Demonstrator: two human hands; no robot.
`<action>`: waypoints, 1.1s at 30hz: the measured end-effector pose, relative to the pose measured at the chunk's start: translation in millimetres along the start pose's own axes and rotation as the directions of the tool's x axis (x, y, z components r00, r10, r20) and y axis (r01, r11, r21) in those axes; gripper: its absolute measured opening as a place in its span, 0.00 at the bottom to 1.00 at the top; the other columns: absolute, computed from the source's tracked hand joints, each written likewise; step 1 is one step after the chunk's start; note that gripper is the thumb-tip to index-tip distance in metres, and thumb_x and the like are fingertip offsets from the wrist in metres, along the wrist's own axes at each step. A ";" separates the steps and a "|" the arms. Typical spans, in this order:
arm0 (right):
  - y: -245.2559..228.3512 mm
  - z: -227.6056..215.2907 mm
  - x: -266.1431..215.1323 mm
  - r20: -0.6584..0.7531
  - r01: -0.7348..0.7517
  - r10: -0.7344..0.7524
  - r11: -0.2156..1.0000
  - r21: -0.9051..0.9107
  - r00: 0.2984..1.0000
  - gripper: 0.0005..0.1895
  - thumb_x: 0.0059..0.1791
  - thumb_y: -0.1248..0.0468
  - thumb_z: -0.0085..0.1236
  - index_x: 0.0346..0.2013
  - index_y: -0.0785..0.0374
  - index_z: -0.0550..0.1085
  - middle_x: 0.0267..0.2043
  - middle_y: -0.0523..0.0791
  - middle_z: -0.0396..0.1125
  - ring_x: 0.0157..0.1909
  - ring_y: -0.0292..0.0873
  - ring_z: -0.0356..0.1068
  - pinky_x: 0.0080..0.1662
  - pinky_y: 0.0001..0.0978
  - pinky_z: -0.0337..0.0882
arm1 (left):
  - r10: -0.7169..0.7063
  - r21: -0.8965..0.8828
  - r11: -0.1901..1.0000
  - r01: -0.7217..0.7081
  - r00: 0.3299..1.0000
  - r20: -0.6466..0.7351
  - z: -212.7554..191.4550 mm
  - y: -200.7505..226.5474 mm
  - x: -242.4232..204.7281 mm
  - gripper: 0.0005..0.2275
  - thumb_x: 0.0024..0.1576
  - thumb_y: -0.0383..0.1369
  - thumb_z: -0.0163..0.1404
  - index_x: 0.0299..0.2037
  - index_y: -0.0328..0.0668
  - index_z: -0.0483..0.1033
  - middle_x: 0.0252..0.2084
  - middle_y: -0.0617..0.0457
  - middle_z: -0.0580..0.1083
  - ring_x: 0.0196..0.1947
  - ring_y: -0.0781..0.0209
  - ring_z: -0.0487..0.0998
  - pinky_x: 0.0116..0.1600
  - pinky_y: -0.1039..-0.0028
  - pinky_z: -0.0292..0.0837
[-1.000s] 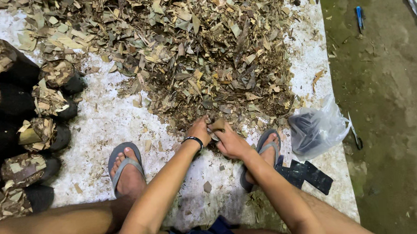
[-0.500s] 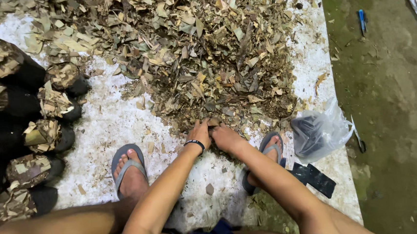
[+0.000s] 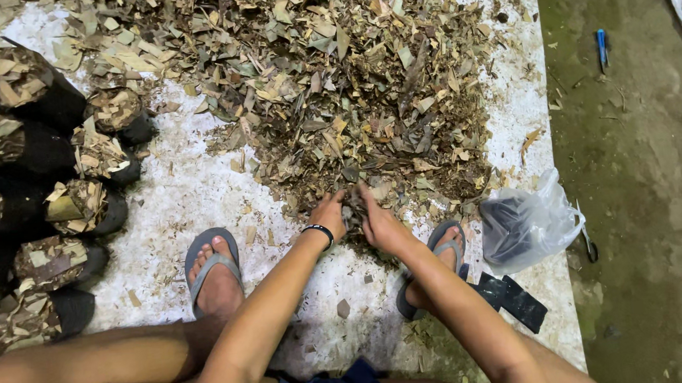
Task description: The person sits on the floor and packs dried plant material into a small black container using both hands. They repeatedly scoop material from a large pile and press it into the container.
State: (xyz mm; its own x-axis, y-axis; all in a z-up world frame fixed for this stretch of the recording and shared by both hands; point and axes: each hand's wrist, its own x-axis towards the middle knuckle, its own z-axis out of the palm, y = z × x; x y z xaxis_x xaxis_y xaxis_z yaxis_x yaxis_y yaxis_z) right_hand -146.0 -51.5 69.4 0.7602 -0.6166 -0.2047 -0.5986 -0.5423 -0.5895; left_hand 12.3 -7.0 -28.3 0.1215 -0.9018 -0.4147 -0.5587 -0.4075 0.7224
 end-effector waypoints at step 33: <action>4.6 47.6 25.5 0.528 0.174 0.310 0.713 -0.679 0.791 0.25 0.49 0.54 0.51 0.52 0.70 0.77 0.67 0.60 0.62 0.73 0.62 0.55 0.73 0.50 0.56 | 0.042 0.106 0.993 -0.046 0.998 0.045 -33.1 34.1 -35.6 0.30 0.52 0.23 0.53 0.67 0.60 0.67 0.64 0.33 0.63 0.55 0.30 0.75 0.62 0.52 0.72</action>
State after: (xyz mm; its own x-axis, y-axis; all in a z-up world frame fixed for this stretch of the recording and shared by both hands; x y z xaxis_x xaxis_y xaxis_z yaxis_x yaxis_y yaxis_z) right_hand -117.3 -42.5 24.2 0.5487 -0.3544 -0.7572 -0.4657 -0.8817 0.0752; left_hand 16.0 6.4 29.4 0.0615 -0.9107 -0.4085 -0.6473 -0.3479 0.6782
